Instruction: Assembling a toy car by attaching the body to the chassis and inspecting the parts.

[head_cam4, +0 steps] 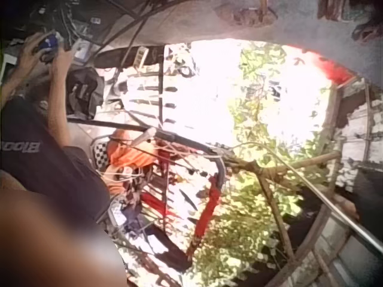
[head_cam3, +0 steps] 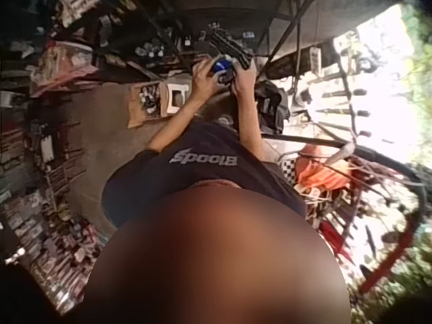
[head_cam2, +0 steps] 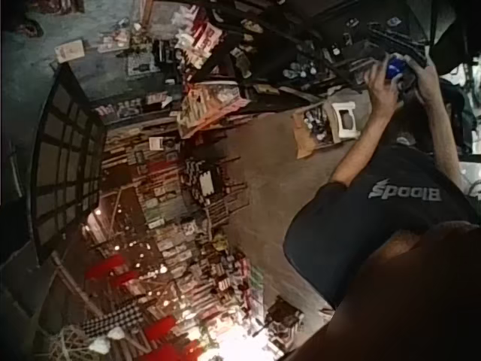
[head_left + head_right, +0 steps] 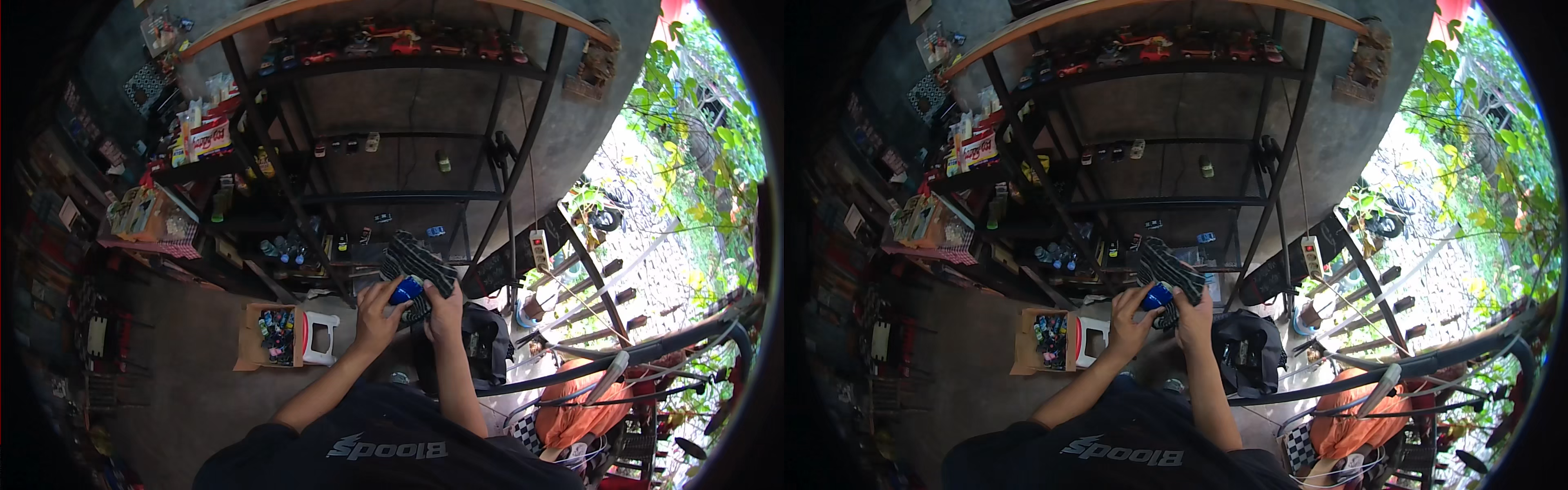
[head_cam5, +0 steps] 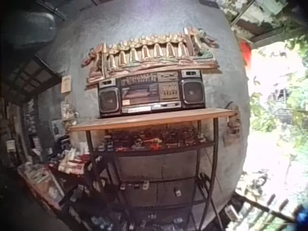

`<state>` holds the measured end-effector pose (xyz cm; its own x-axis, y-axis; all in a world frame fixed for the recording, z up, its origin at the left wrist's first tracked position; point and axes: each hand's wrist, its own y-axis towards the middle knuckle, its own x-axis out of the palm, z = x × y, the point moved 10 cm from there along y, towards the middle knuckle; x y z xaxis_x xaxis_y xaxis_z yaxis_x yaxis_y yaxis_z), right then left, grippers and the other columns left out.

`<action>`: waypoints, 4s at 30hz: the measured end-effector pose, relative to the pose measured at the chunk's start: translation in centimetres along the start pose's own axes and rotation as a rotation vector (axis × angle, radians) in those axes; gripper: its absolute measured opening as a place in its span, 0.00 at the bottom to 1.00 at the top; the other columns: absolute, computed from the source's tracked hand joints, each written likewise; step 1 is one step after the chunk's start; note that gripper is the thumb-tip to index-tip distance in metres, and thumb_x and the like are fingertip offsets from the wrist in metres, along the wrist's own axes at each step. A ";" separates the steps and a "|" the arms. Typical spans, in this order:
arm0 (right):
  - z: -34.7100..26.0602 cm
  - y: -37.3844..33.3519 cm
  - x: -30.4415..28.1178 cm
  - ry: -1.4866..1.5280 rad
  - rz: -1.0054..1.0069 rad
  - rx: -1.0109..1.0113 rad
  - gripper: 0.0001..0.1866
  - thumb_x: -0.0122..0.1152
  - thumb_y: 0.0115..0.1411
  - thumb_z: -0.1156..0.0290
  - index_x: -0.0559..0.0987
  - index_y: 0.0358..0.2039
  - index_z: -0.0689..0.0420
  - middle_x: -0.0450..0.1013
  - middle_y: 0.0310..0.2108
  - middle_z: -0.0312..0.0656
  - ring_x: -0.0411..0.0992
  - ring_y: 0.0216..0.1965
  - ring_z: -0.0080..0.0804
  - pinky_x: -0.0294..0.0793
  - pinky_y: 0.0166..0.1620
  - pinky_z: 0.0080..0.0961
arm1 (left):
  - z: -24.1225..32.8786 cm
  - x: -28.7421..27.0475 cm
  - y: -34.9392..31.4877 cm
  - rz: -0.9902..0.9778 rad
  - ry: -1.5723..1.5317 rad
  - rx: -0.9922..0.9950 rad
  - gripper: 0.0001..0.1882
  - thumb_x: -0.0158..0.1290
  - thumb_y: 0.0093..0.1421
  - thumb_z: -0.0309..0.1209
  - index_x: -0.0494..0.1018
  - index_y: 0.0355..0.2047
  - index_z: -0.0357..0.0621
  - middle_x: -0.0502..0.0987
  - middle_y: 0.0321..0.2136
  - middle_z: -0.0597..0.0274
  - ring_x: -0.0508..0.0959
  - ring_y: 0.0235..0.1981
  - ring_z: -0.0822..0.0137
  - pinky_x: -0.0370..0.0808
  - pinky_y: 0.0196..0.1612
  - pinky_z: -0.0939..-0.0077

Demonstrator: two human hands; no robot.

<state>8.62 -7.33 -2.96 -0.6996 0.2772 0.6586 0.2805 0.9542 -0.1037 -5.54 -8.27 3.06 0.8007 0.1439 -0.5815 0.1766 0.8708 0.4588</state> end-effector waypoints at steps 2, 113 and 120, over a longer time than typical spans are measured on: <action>1.0 0.5 1.0 -0.162 -0.039 -0.038 0.21 0.56 0.61 0.81 0.71 0.56 0.62 0.75 0.47 0.39 0.72 0.47 0.25 0.69 0.53 0.21 | -2.3 -0.6 -0.1 0.029 -0.268 -0.238 0.25 0.65 0.51 0.25 0.74 0.51 0.40 0.77 0.44 0.54 0.77 0.46 0.59 0.71 0.52 0.66; 5.4 -0.7 19.7 -0.997 -0.626 -0.349 0.53 0.67 0.51 0.64 0.46 0.70 0.63 0.50 0.69 0.56 0.47 0.71 0.47 0.46 0.69 0.36 | -14.1 -10.2 5.8 0.224 -1.051 -0.433 0.20 0.55 0.57 0.13 0.68 0.49 0.37 0.75 0.38 0.60 0.75 0.38 0.77 0.73 0.42 0.85; 7.1 -2.1 20.9 -0.961 -0.630 -0.337 0.50 0.65 0.52 0.66 0.46 0.69 0.63 0.49 0.68 0.57 0.48 0.70 0.52 0.49 0.69 0.38 | -15.0 -11.7 4.3 0.114 -1.119 -0.457 0.20 0.55 0.57 0.14 0.67 0.49 0.37 0.75 0.38 0.60 0.75 0.41 0.75 0.73 0.46 0.83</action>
<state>-11.29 -2.69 5.73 -0.9405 -0.1215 -0.3173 -0.2302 0.9147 0.3321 -22.73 0.84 1.80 0.8900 -0.0583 0.4522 0.0353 0.9976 0.0591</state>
